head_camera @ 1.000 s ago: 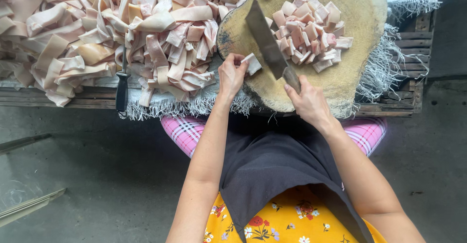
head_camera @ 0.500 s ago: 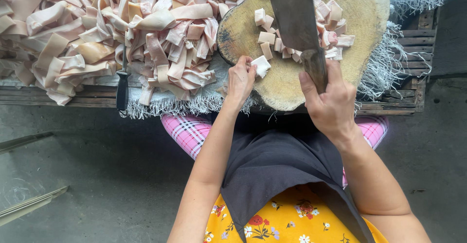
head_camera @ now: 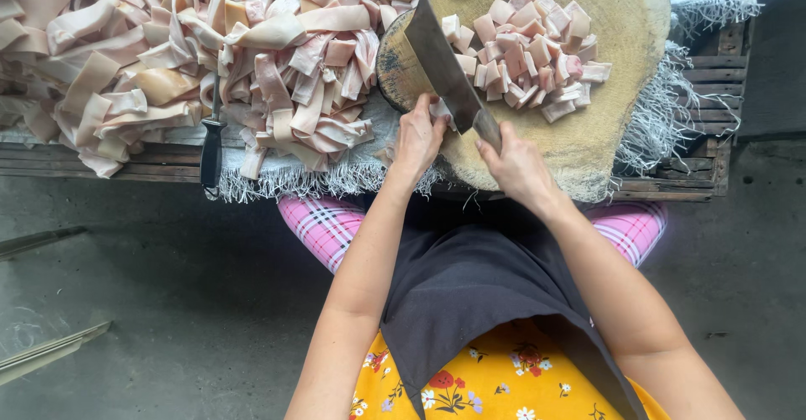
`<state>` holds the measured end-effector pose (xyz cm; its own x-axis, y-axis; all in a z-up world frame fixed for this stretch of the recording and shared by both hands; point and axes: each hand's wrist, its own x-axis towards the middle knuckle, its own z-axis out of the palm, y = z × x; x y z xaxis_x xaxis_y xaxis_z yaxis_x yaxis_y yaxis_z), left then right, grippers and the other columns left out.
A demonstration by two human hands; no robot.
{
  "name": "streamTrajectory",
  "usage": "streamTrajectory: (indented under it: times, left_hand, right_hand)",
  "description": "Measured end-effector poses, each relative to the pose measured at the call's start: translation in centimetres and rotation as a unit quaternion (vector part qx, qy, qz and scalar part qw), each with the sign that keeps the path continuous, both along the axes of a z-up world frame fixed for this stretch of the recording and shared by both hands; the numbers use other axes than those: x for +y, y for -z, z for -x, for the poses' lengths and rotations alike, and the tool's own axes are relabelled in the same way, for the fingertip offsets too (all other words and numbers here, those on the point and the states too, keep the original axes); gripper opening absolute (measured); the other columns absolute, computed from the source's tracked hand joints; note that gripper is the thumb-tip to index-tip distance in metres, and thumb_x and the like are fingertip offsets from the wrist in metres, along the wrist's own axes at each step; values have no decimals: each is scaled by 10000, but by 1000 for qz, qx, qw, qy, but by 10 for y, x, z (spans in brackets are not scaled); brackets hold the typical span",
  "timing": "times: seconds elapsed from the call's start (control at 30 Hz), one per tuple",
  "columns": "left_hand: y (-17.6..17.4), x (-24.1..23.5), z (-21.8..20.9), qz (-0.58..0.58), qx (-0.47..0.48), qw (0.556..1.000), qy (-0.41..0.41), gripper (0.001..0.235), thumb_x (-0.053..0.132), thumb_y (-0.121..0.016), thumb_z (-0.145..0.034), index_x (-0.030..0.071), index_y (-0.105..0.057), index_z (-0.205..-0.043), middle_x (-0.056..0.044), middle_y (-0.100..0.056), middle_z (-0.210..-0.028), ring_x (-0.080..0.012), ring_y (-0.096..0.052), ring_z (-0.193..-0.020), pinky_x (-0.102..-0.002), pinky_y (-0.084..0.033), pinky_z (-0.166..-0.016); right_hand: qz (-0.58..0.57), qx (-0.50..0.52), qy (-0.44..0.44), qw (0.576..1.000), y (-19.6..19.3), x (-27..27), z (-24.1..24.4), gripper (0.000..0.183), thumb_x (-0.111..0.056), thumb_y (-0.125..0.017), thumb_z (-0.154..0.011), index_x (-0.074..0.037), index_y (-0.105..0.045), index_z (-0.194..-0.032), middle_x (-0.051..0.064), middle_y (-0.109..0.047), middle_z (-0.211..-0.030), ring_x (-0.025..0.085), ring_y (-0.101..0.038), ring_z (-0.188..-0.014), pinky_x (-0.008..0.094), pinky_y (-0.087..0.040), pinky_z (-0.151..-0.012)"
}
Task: The person sits cross-legged on the floor and uses a large cleaver to chop strips of pale meat into small cubes on a round wooden cutting board. They repeatedly pick up strips from a pile, cut them, and push the diced pieces aside.
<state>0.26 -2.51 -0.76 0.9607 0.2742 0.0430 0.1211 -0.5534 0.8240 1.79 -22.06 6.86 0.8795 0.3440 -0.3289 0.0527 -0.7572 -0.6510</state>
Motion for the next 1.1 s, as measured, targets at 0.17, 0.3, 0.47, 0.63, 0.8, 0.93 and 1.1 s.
streamTrajectory:
  times: [0.17, 0.3, 0.47, 0.63, 0.8, 0.93, 1.1]
  left_hand:
    - [5, 4, 2, 39, 46, 998, -6, 353, 135, -711, -897, 6, -585, -1200, -218, -742, -846, -359, -755, -841, -427, -570, -788]
    - [-1, 3, 1, 54, 70, 996, -21, 369, 124, -723, -878, -4, -560, -1184, -182, -726, -767, -331, -757, -767, -415, -563, -743]
    - [-6, 3, -3, 73, 116, 990, -24, 400, 121, -658, -845, -7, -555, -1209, -182, -715, -753, -330, -758, -732, -408, -566, -725]
    - [2, 6, -1, 59, 56, 997, -13, 420, 149, -654, -829, -33, -555, -1194, -225, -722, -849, -390, -746, -848, -444, -570, -811]
    - [1, 3, 1, 51, 75, 996, -17, 385, 142, -636, -828, -25, -564, -1166, -234, -727, -868, -397, -746, -874, -454, -564, -829]
    - [-6, 2, 4, 52, 61, 997, -5, 372, 148, -656, -840, -21, -562, -1158, -217, -712, -888, -373, -732, -863, -451, -560, -815]
    - [-6, 0, 10, 49, 83, 995, 7, 412, 180, -669, -855, -12, -569, -1205, -172, -713, -829, -333, -737, -812, -438, -570, -800]
  right_hand:
    - [-102, 48, 87, 990, -38, 16, -17, 374, -345, -587, -1050, -1, -543, -1188, 186, -682, -686, 234, -669, -499, 402, -555, -440]
    - [-138, -44, 83, 986, -63, 0, -16, 412, -340, -572, -1066, -3, -503, -1293, 154, -689, -683, 221, -683, -498, 368, -574, -449]
    - [-59, -127, -11, 990, -47, -16, 16, 370, -337, -591, -1070, 2, -530, -1205, 213, -701, -739, 352, -728, -627, 449, -583, -520]
    - [59, -83, -31, 994, -16, -8, 48, 363, -343, -600, -1034, -7, -518, -1146, 305, -698, -770, 514, -691, -727, 589, -552, -662]
    - [63, -77, -17, 995, 6, 7, 25, 393, -351, -599, -1007, -6, -500, -1166, 325, -694, -814, 549, -673, -773, 621, -535, -705]
    - [15, -85, -26, 996, 27, 37, -18, 436, -353, -592, -1033, 36, -467, -1183, 330, -689, -837, 543, -677, -794, 615, -535, -708]
    - [-53, 35, 49, 997, 5, 35, -31, 451, -361, -616, -998, 21, -519, -1216, 260, -685, -721, 412, -700, -619, 532, -560, -569]
